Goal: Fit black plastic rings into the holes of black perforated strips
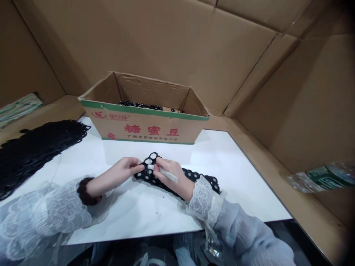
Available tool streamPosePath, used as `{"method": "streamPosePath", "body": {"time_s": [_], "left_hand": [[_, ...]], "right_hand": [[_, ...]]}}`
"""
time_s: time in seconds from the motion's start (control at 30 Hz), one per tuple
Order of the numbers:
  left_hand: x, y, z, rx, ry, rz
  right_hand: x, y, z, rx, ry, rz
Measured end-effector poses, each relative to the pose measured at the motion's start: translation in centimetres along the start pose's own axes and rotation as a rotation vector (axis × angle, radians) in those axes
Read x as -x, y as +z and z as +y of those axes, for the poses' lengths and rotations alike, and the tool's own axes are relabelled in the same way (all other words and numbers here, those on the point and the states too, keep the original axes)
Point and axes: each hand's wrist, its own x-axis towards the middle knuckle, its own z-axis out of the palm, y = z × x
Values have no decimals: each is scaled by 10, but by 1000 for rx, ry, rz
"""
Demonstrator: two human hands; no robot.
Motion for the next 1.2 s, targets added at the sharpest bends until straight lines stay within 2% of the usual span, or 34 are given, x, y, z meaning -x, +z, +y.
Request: {"method": "streamPosePath", "body": {"time_s": [0.07,0.17,0.3,0.6,0.87,1.03,1.2], "left_hand": [[0,-1,2,72,-22,-30],[-1,-1,0,101,-18,-47],[-6,0,-8,99,-4,20],[-2,2,-6,310,-126,66],[-1,3,-7,294,-117,101],[4,4,1,200,-73,58],[5,3,4,163,-43,-23]], "right_hand": [[-1,-1,0,-19,8,26],[-3,-5,1,-186,48,41],[-6,-8,4,-385,134,54],[-6,-4,7,-443,224,94],[-1,5,-2,-248,282,167],[0,10,-7,-16,101,147],[-2,7,-2,40,67,142]]}}
